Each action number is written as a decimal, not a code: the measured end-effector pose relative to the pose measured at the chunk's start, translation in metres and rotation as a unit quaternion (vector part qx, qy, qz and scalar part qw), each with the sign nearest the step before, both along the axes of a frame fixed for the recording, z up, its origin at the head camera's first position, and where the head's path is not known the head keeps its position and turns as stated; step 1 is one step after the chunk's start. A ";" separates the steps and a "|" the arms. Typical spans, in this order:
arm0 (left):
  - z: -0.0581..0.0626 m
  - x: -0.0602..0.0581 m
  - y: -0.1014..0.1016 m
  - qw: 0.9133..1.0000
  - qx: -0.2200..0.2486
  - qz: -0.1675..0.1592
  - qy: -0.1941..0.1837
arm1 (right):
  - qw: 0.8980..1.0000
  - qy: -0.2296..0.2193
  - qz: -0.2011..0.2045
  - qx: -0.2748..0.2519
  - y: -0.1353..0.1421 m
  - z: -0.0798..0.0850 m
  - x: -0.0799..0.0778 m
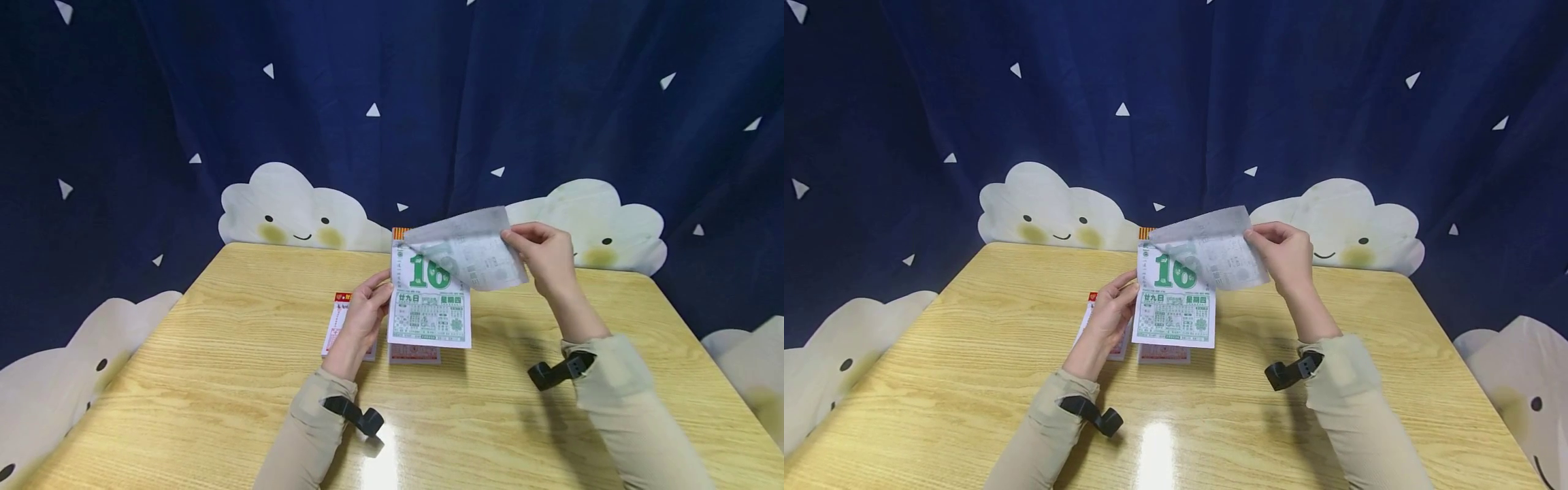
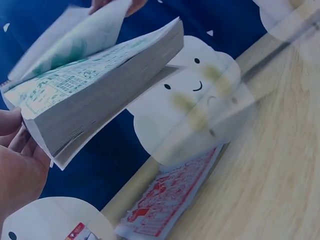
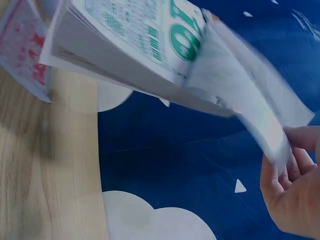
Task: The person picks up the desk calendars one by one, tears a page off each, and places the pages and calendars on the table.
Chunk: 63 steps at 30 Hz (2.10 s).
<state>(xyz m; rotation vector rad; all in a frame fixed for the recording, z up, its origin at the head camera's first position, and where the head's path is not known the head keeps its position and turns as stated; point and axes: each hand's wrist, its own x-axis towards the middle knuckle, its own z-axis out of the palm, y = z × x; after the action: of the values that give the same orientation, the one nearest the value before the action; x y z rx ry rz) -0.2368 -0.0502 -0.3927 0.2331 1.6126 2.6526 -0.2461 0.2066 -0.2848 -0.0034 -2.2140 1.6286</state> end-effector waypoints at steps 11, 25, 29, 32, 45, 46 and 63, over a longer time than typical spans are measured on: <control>0.001 0.001 -0.001 1.000 -0.014 -0.014 0.001 | 0.999 -0.009 0.003 -0.034 0.003 -0.001 -0.001; 0.001 0.002 -0.003 0.999 -0.032 -0.027 0.015 | 0.999 0.009 0.019 0.040 0.004 0.005 -0.007; 0.002 0.002 -0.002 0.999 -0.035 -0.027 0.010 | 0.999 0.014 0.024 0.031 0.004 0.007 -0.007; 0.004 0.003 -0.002 0.999 -0.029 -0.027 0.014 | 0.999 0.017 0.023 0.034 0.004 0.009 -0.006; 0.007 0.006 0.003 1.000 -0.016 -0.008 0.016 | 0.999 0.026 0.021 0.010 0.006 0.017 -0.006; 0.007 0.006 0.003 1.000 -0.011 -0.007 0.020 | 0.999 0.024 0.020 0.007 0.006 0.018 -0.006; 0.009 0.008 0.005 0.999 -0.001 0.002 0.051 | 0.998 -0.006 0.026 -0.064 0.008 0.022 -0.002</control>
<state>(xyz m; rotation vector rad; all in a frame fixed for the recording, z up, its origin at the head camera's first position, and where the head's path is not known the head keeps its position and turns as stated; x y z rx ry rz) -0.2290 -0.0454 -0.3836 0.3714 1.6468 2.6833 -0.2483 0.2148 -0.2628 0.0095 -2.1308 1.8013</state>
